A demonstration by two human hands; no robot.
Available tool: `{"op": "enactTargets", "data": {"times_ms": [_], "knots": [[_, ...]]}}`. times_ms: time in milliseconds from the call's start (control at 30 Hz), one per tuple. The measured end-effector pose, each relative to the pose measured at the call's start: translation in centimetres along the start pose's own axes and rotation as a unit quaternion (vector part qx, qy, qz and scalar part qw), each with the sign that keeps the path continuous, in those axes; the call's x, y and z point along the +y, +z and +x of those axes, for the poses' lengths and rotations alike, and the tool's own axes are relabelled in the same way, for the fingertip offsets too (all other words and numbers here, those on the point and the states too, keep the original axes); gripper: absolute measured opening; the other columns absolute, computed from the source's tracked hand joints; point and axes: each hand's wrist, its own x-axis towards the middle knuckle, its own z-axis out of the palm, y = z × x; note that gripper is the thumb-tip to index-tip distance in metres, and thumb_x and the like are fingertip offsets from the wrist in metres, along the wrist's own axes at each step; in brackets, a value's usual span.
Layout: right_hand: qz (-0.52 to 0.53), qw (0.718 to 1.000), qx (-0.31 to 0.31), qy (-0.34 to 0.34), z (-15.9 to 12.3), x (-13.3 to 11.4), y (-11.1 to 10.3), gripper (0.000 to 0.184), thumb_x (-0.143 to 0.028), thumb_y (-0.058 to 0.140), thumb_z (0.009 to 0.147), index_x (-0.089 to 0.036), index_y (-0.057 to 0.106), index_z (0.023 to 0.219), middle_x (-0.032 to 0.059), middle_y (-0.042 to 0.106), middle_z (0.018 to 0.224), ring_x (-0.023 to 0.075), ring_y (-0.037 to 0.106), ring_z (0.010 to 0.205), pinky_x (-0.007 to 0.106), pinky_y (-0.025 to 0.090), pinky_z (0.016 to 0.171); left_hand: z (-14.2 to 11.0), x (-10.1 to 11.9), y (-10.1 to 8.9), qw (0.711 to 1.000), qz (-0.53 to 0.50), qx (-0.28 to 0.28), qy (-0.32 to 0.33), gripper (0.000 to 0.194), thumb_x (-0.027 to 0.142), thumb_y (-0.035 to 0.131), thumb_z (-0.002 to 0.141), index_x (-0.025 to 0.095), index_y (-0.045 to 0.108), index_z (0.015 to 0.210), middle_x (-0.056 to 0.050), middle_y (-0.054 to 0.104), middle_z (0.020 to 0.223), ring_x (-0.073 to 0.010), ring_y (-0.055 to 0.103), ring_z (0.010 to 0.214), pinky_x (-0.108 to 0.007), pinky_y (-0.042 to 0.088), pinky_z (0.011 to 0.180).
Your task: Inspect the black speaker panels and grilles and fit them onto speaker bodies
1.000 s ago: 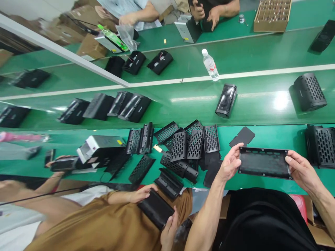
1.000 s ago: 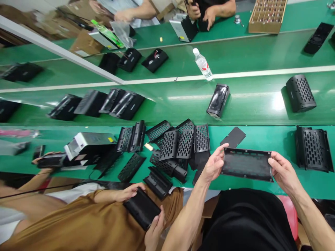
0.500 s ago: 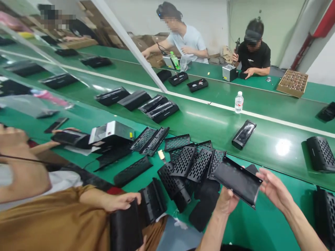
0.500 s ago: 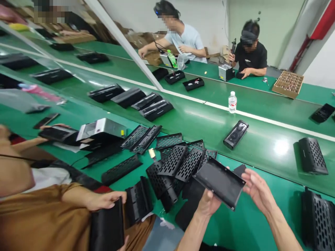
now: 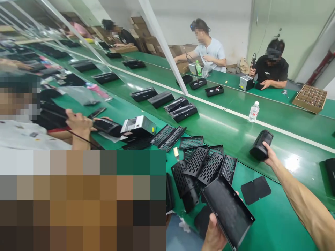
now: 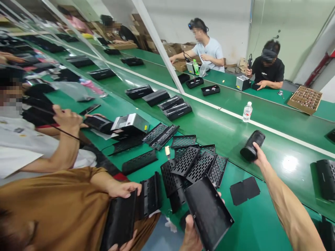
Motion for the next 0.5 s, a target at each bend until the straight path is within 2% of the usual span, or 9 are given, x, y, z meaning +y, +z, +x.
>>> {"op": "enactTargets", "data": {"times_ms": [67, 133, 200, 267, 333, 400, 500], "knots": [[0.006, 1.0, 0.009, -0.009, -2.6, -2.3, -3.0, 0.042, -0.053, 0.092, 0.073, -0.022, 0.07, 0.089, 0.006, 0.079, 0.082, 0.0283, 0.076, 0.081, 0.045, 0.063, 0.087, 0.7, 0.1, 0.4, 1.0, -0.012, -0.012, 0.015, 0.105, 0.079, 0.085, 0.071, 0.033, 0.053, 0.16, -0.013, 0.072, 0.143, -0.042, 0.063, 0.139, -0.056, 0.048, 0.121], [0.02, 0.999, 0.01, -0.044, -6.6, -4.3, -6.2, 0.053, -0.054, 0.099, 0.06, -0.024, 0.074, 0.097, 0.0067, 0.082, 0.095, 0.0295, 0.077, 0.091, 0.044, 0.062, 0.095, 1.7, 0.3, 0.9, 0.998, -0.037, -0.026, 0.032, 0.098, 0.074, 0.086, 0.075, 0.037, 0.053, 0.159, -0.009, 0.07, 0.146, -0.0367, 0.065, 0.137, -0.054, 0.048, 0.121], [0.063, 0.994, -0.015, -0.09, -11.5, -4.9, -8.7, 0.069, -0.067, 0.097, 0.057, -0.028, 0.077, 0.11, 0.008, 0.083, 0.114, 0.0323, 0.077, 0.105, 0.048, 0.059, 0.103, 3.0, 0.4, 1.8, 0.996, -0.062, -0.051, 0.037, 0.091, 0.07, 0.086, 0.078, 0.042, 0.054, 0.157, -0.006, 0.069, 0.147, -0.0317, 0.066, 0.135, -0.052, 0.05, 0.12], [0.123, 0.986, -0.053, -0.098, -16.3, -4.0, -9.7, 0.089, -0.092, 0.08, 0.058, -0.031, 0.076, 0.123, 0.0126, 0.079, 0.128, 0.0405, 0.075, 0.115, 0.061, 0.055, 0.106, 4.3, 0.2, 2.9, 0.994, -0.072, -0.079, 0.024, 0.085, 0.068, 0.087, 0.078, 0.042, 0.058, 0.154, -0.005, 0.07, 0.144, -0.0289, 0.067, 0.133, -0.052, 0.051, 0.119], [0.15, 0.983, -0.075, -0.074, -20.1, -2.1, -9.9, 0.1, -0.101, 0.062, 0.066, -0.032, 0.072, 0.138, 0.0169, 0.076, 0.135, 0.0475, 0.073, 0.118, 0.073, 0.051, 0.104, 5.4, -0.2, 4.1, 0.993, -0.063, -0.099, 0.006, 0.083, 0.068, 0.089, 0.076, 0.038, 0.062, 0.15, -0.005, 0.072, 0.14, -0.0282, 0.068, 0.13, -0.052, 0.052, 0.116], [0.129, 0.988, -0.071, -0.054, -22.9, -0.6, -10.0, 0.099, -0.095, 0.058, 0.073, -0.032, 0.064, 0.15, 0.0183, 0.077, 0.132, 0.0505, 0.073, 0.117, 0.078, 0.049, 0.103, 6.1, -0.9, 5.0, 0.993, -0.049, -0.106, -0.007, 0.086, 0.069, 0.09, 0.073, 0.033, 0.065, 0.147, -0.007, 0.071, 0.141, -0.0296, 0.068, 0.128, -0.053, 0.054, 0.113], [0.036, 0.996, -0.04, -0.065, -25.5, -0.5, -11.2, 0.098, -0.082, 0.071, 0.073, -0.032, 0.059, 0.157, 0.0163, 0.08, 0.126, 0.0518, 0.073, 0.118, 0.073, 0.053, 0.103, 6.7, -2.1, 5.6, 0.994, -0.029, -0.102, -0.015, 0.092, 0.074, 0.089, 0.07, 0.028, 0.065, 0.146, -0.012, 0.061, 0.155, -0.0366, 0.063, 0.136, -0.055, 0.055, 0.109]]}}
